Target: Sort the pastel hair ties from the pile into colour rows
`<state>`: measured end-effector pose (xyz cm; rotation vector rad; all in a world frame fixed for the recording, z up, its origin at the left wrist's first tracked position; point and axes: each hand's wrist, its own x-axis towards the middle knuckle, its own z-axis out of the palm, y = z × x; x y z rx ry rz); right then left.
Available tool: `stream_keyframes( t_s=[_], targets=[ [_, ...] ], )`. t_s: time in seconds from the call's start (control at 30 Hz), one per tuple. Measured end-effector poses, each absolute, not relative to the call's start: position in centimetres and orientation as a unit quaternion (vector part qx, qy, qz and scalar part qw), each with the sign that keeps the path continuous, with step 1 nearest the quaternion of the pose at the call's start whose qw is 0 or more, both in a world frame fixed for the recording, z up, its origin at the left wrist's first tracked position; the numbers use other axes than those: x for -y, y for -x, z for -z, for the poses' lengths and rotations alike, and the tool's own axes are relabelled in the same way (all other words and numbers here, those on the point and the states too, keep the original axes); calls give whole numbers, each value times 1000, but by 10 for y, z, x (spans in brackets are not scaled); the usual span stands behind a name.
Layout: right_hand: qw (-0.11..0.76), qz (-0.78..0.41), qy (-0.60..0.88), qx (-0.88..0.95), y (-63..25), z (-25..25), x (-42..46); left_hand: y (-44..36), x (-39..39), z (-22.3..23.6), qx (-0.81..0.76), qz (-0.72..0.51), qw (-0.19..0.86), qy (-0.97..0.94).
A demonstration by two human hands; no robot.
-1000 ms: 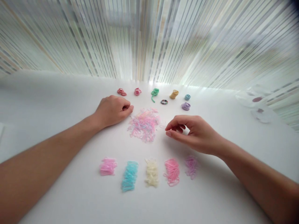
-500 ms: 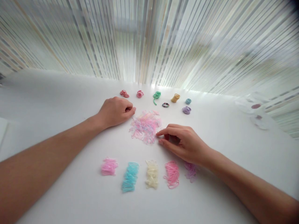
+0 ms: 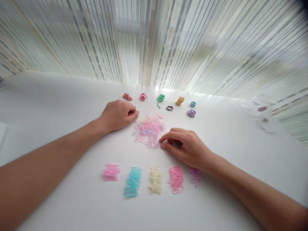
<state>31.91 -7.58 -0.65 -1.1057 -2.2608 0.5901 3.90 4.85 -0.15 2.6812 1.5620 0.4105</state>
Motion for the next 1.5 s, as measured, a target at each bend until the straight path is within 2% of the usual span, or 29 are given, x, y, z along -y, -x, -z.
stream_keyframes(
  t_s=[0.67,0.87,1.5],
  targets=[
    [267,-268,417,827,-329,0,73,-40,-48,-1,-509,-133,19,-850],
    [255,-246,425,833,-334,-5,71,-39,-47,-1,-507,-139,24,-850],
    [247,-245,458,818,-347,-16,65,-38,-51,-1,-517,-92,-20,-851]
  ],
)
